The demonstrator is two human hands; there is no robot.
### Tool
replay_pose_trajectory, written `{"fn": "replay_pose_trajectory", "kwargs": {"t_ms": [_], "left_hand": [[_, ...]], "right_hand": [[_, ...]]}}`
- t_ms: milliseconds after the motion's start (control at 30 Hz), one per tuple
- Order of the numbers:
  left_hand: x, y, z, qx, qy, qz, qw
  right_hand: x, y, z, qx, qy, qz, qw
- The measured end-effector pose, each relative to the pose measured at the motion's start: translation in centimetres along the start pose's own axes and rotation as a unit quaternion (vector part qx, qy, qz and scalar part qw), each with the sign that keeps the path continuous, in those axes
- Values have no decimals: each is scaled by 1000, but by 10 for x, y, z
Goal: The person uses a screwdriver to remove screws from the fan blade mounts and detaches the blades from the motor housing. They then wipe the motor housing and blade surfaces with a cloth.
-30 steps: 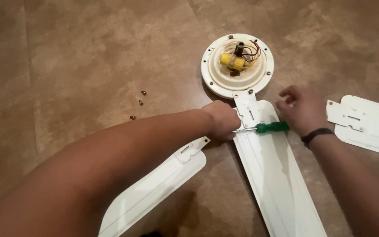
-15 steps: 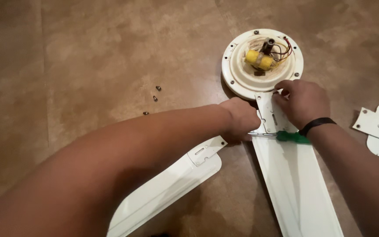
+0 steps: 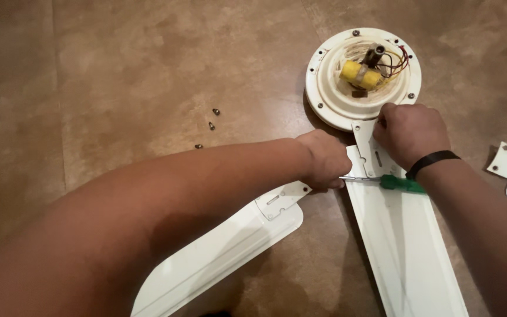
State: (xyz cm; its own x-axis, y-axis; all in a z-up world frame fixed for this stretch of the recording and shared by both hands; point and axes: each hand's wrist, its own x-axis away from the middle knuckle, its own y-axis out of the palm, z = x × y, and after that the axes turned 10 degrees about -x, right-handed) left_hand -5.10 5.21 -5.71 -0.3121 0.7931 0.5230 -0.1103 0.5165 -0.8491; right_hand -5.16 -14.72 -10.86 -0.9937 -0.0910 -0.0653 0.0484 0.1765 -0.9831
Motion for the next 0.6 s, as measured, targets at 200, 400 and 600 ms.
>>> {"fn": "replay_pose_trajectory", "kwargs": {"t_ms": [200,400,600], "left_hand": [[-2,1,2,-11,4,-3,1000],[-6,4,4,-9,3,-29,1000],[-8,10,2,4,-3,10,1000]], "right_hand": [[-6,-3,3,-18,33,-18,999],[-12,-7,11,-67,66,-38,995],[-7,-11,9,-306,154,-33,939]]}}
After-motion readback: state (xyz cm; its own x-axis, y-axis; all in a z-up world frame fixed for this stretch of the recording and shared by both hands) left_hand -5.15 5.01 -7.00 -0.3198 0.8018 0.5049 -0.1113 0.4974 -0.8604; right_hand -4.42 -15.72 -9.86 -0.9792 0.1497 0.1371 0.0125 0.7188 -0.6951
